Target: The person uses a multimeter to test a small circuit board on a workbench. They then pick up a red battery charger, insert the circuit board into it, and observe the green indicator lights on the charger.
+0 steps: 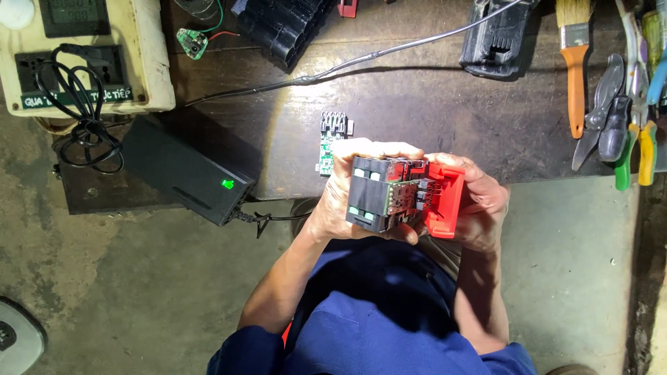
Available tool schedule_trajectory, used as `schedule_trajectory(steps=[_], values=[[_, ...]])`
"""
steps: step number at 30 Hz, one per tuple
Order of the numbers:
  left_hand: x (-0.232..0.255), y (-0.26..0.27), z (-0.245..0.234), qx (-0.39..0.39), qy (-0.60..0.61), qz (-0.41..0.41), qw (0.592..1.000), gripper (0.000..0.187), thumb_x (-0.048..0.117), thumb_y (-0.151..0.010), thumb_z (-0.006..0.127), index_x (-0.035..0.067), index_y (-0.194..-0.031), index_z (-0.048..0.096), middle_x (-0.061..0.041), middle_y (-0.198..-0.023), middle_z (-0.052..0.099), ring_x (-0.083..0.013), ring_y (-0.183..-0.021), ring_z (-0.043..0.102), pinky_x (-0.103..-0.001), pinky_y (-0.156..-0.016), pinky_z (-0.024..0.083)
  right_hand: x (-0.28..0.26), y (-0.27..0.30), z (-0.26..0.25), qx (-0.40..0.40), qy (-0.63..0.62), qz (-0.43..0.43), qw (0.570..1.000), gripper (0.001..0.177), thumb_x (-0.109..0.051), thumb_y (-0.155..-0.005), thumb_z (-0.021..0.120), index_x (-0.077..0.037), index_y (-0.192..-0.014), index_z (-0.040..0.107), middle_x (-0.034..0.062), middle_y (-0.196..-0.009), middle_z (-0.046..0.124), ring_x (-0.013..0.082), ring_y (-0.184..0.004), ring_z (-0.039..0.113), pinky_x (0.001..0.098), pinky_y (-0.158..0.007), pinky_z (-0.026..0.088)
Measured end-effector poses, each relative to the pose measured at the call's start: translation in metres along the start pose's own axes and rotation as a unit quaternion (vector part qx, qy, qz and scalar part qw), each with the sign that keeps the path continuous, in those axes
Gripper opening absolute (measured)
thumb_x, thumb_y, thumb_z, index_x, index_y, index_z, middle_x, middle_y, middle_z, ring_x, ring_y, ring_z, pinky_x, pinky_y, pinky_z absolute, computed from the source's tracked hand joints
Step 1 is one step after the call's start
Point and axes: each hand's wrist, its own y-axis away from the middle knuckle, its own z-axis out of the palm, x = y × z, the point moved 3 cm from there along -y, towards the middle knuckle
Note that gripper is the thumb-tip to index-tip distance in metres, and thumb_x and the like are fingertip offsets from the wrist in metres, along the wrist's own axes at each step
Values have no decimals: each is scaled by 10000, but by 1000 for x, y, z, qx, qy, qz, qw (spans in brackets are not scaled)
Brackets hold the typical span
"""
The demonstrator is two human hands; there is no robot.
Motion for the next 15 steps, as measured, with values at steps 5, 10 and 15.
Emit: schedule_trajectory(steps=[5,10,15], values=[[-4,4,3,12,-29,8,999,968,199,-553,1050,103,-1286,424,-169,-1299,667,-205,-1194,640,-354,-1081,467,-4,-4,4,-6,-9,-11,1000,933,-305,-491,996,179,-1188,608,363,-1222,623,483,-1218,623,579,-1088,481],[4,2,2,20,-52,16,998,969,235,-558,1054,116,-1299,440,-138,-1298,670,-164,-1181,630,-317,-1074,453,-5,-6,3,-5,-35,-4,999,992,-280,-446,1000,183,-1219,586,376,-1232,606,489,-1212,623,626,-1080,475],[11,1,6,29,-72,5,997,950,257,-560,1047,114,-1298,466,-133,-1304,674,-178,-1198,635,-333,-1083,459,-9,-7,5,-2,-39,-2,999,961,-275,-488,979,185,-1230,578,376,-1235,598,481,-1227,613,622,-1070,481]])
